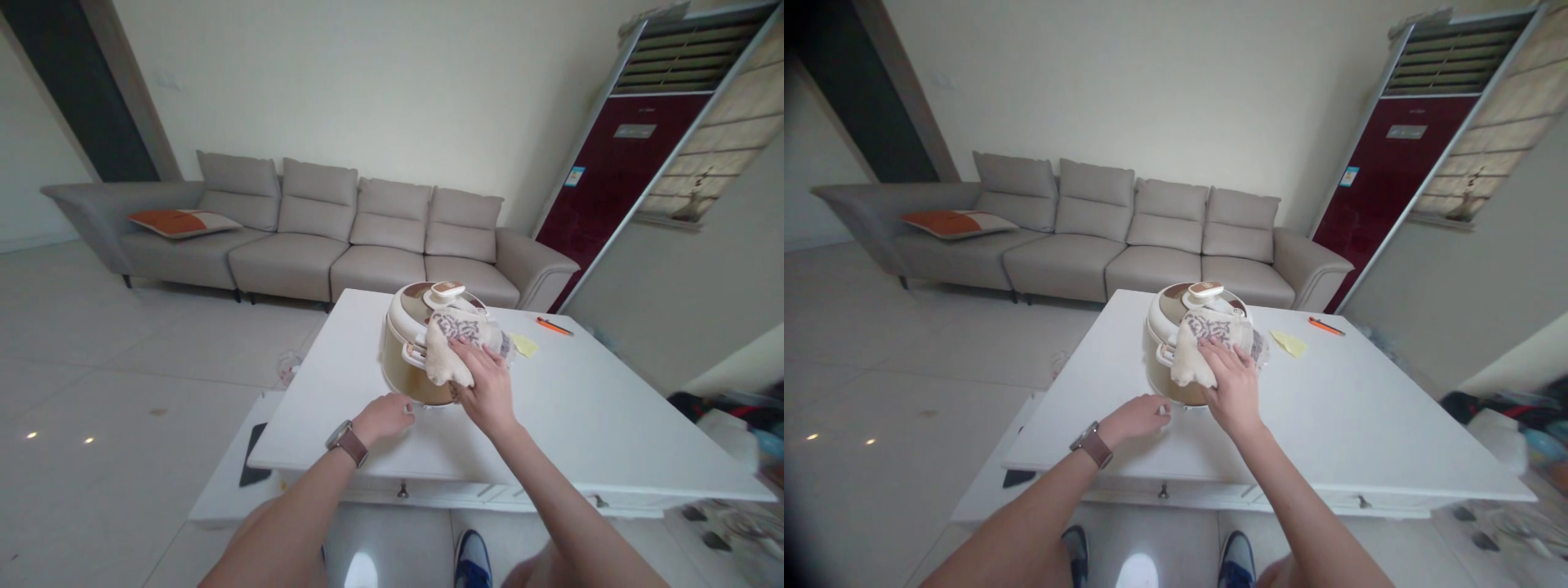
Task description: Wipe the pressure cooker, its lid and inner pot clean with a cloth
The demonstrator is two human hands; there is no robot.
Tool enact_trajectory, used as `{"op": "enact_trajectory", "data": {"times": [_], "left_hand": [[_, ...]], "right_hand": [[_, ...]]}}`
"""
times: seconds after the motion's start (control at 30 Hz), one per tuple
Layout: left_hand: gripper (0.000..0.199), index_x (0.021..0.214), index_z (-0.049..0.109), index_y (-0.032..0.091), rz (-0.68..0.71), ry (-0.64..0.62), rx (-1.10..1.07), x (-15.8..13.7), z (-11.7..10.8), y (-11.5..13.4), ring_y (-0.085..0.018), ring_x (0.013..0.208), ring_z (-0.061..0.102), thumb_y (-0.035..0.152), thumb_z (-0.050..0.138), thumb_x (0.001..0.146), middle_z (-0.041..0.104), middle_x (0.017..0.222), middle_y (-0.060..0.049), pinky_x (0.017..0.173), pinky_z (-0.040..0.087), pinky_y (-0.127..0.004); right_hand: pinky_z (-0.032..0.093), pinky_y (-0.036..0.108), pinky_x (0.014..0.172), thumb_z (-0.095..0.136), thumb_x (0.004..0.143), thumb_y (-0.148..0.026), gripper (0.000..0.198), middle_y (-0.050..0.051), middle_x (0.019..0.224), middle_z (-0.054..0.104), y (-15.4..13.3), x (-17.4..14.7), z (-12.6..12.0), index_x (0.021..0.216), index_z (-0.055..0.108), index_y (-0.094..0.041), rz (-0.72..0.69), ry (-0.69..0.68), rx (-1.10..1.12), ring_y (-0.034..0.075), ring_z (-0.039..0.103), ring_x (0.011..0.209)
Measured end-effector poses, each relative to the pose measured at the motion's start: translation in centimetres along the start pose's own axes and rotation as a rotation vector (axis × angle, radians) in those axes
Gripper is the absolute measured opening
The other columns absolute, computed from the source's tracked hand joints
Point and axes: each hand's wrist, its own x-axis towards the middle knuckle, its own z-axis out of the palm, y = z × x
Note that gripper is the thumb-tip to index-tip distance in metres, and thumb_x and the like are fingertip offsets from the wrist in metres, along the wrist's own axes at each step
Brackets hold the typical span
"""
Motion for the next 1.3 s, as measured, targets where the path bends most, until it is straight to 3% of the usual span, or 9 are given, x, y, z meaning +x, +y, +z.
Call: {"op": "enact_trajectory", "data": {"times": [0.17, 0.33, 0.4, 0.53, 0.67, 0.87, 1.07, 1.2, 1.3], "left_hand": [[0.028, 0.104, 0.076, 0.023, 0.005, -0.018, 0.011, 0.2, 0.2, 0.2, -0.029, 0.104, 0.072, 0.027, 0.054, 0.088, 0.079, 0.110, -0.009, 0.091, 0.052, -0.035], [0.029, 0.107, 0.076, 0.023, 0.013, -0.029, 0.029, 0.3, 0.3, 0.7, -0.030, 0.110, 0.072, 0.027, 0.054, 0.088, 0.078, 0.116, -0.010, 0.094, 0.052, -0.036], [0.030, 0.108, 0.076, 0.023, 0.009, -0.031, 0.031, 0.3, 0.3, 0.6, -0.029, 0.110, 0.072, 0.027, 0.054, 0.089, 0.078, 0.117, -0.010, 0.094, 0.052, -0.036], [0.029, 0.105, 0.077, 0.024, -0.004, -0.029, 0.023, 0.2, 0.3, -0.1, -0.028, 0.103, 0.073, 0.027, 0.054, 0.088, 0.079, 0.111, -0.009, 0.091, 0.053, -0.035], [0.029, 0.103, 0.078, 0.023, -0.006, -0.037, 0.018, 0.2, 0.3, -0.7, -0.028, 0.099, 0.073, 0.027, 0.054, 0.088, 0.080, 0.106, -0.009, 0.088, 0.053, -0.035], [0.029, 0.103, 0.078, 0.023, 0.020, -0.045, 0.023, -0.1, 0.2, -0.4, -0.027, 0.101, 0.073, 0.027, 0.054, 0.088, 0.079, 0.109, -0.009, 0.090, 0.052, -0.034], [0.031, 0.109, 0.077, 0.023, 0.022, -0.029, 0.025, -0.4, 0.3, -0.5, -0.028, 0.100, 0.073, 0.030, 0.054, 0.089, 0.079, 0.108, -0.010, 0.087, 0.053, -0.035], [0.034, 0.112, 0.077, 0.021, 0.018, -0.031, 0.028, -0.5, 0.4, -0.5, -0.028, 0.102, 0.073, 0.030, 0.053, 0.089, 0.079, 0.109, -0.011, 0.088, 0.053, -0.036], [0.033, 0.111, 0.077, 0.022, 0.028, -0.033, 0.024, -0.6, 0.4, -0.3, -0.028, 0.103, 0.073, 0.029, 0.053, 0.089, 0.079, 0.109, -0.011, 0.090, 0.053, -0.036]], "right_hand": [[0.042, 0.048, 0.111, 0.052, 0.086, -0.018, 0.058, 0.011, 0.143, 0.066, -1.5, 1.9, -0.2, 0.144, 0.058, -0.025, 0.096, 0.079, 0.048, 0.031, 0.057, 0.137], [0.032, 0.052, 0.119, 0.054, 0.080, -0.009, 0.056, 0.006, 0.148, 0.063, -4.0, 4.2, 0.4, 0.132, 0.065, -0.026, -0.011, -0.139, -0.035, 0.031, 0.052, 0.142], [0.033, 0.051, 0.119, 0.054, 0.080, -0.010, 0.055, 0.006, 0.145, 0.066, -4.1, 4.3, 0.1, 0.131, 0.066, -0.026, -0.029, -0.159, -0.013, 0.030, 0.055, 0.139], [0.048, 0.042, 0.106, 0.049, 0.088, -0.018, 0.047, 0.008, 0.130, 0.073, -2.6, 3.4, -1.0, 0.132, 0.065, -0.024, 0.118, -0.029, 0.119, 0.029, 0.066, 0.122], [0.050, 0.044, 0.104, 0.041, 0.091, -0.017, 0.055, 0.012, 0.136, 0.069, -1.5, 2.1, -0.9, 0.144, 0.055, -0.021, 0.277, 0.177, 0.168, 0.029, 0.063, 0.127], [0.039, 0.047, 0.118, 0.052, 0.073, -0.006, 0.075, 0.008, 0.151, 0.060, -1.8, -0.1, 1.3, 0.145, 0.057, -0.025, 0.010, -0.008, 0.028, 0.028, 0.052, 0.143], [0.054, 0.040, 0.099, 0.059, 0.081, -0.019, 0.058, 0.011, 0.136, 0.071, -0.8, -3.1, 1.1, 0.139, 0.062, -0.022, -0.006, -0.045, 0.046, 0.030, 0.070, 0.119], [0.055, 0.033, 0.069, 0.054, 0.086, -0.025, 0.033, 0.006, 0.092, 0.079, 0.1, -4.3, 0.0, 0.115, 0.069, -0.021, 0.268, 0.176, 0.220, 0.024, 0.073, 0.077], [0.050, 0.029, 0.062, 0.056, 0.090, -0.031, 0.018, 0.003, 0.080, 0.075, 0.0, -3.9, -0.7, 0.100, 0.066, -0.020, 0.465, 0.418, 0.309, 0.021, 0.068, 0.068]]}}
